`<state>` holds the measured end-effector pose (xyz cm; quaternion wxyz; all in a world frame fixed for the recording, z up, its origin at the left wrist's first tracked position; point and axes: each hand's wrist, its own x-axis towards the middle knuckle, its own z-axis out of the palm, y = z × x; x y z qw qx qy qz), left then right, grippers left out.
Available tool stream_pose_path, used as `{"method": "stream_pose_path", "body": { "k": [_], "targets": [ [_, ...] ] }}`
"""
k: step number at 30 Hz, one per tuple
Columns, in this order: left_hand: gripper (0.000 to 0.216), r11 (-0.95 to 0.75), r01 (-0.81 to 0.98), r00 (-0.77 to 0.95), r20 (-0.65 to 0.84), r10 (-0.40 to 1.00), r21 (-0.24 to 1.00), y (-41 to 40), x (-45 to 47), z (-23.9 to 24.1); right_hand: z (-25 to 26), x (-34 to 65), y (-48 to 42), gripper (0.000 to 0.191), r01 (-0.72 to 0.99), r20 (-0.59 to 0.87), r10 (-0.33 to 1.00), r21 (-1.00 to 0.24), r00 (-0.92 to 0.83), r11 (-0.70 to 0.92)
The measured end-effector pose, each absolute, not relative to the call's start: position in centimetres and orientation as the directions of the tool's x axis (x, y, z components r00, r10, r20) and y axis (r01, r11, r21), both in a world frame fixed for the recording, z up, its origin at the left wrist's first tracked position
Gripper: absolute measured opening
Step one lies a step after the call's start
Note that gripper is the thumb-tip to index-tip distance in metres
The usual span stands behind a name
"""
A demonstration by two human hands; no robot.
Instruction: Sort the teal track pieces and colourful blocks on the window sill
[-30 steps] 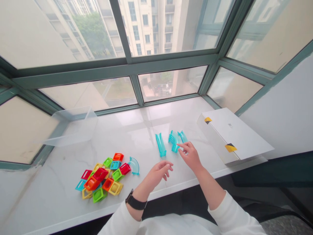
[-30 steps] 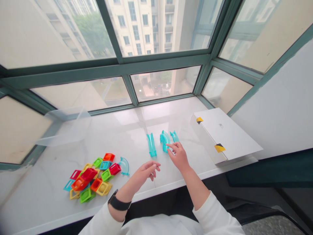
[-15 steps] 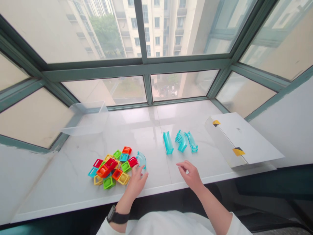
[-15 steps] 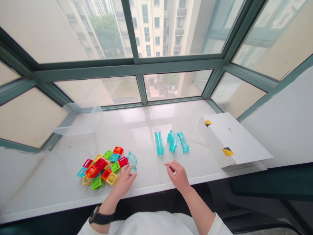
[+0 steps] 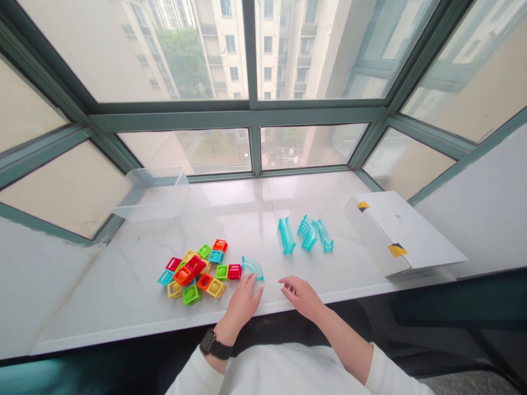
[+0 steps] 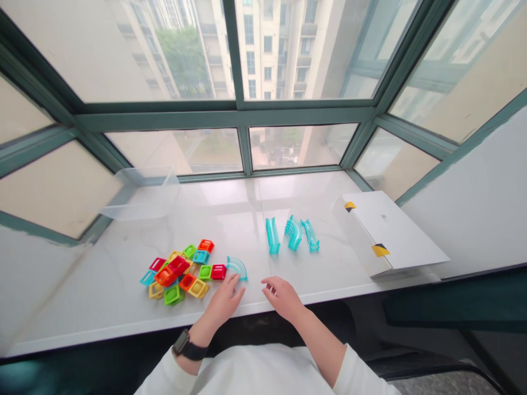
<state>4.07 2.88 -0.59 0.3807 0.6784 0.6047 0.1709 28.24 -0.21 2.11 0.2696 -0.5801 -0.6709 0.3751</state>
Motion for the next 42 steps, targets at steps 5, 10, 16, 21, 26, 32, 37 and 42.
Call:
{"method": "stream_pose_path", "body": {
  "k": [5, 10, 16, 21, 26, 32, 37, 42],
  "targets": [
    [0.05, -0.025, 0.642, 0.259, -0.186, 0.948, 0.766, 1.2, 4.6, -0.3, 0.8, 26.1, 0.2, 0.028, 0.627, -0.135, 0.979, -0.779, -0.154, -0.009],
    [0.043, -0.104, 0.563, 0.357, -0.128, 0.925, 0.82, -0.2, 5.4, 0.2, -0.2, 24.3, 1.2, 0.024, 0.719, -0.194, 0.974, -0.693, -0.115, -0.053],
    [0.04, -0.136, 0.519, 0.365, -0.075, 0.928, 0.844, -0.8, 5.8, 1.1, 0.2, 24.0, 2.0, 0.011, 0.701, -0.337, 0.941, -0.678, -0.032, -0.219],
    [0.032, -0.058, 0.409, 0.259, -0.055, 0.964, 0.911, -0.6, 5.9, 3.1, 1.4, 24.4, 1.7, 0.009, 0.368, -0.372, 0.926, -0.871, -0.065, -0.324],
    [0.035, 0.017, 0.328, 0.16, -0.073, 0.984, 0.944, -0.2, 6.3, 4.8, 3.3, 24.4, 1.2, 0.028, 0.035, -0.347, 0.927, -0.938, -0.143, -0.346],
    [0.025, -0.004, 0.271, 0.251, -0.066, 0.966, 0.963, -0.3, 6.6, 6.6, 6.0, 24.5, 0.2, 0.042, -0.12, -0.283, 0.93, -0.941, -0.235, -0.316],
    [0.024, -0.011, 0.228, 0.285, -0.056, 0.957, 0.974, -0.6, 6.7, 7.6, 7.0, 25.2, -0.1, 0.035, -0.082, -0.223, 0.948, -0.966, -0.227, -0.246],
    [0.019, -0.082, 0.351, 0.305, -0.031, 0.952, 0.933, -0.8, 6.8, 8.6, 7.4, 26.3, 0.7, 0.025, 0.066, -0.128, 0.986, -0.99, -0.106, -0.121]
  ]
}}
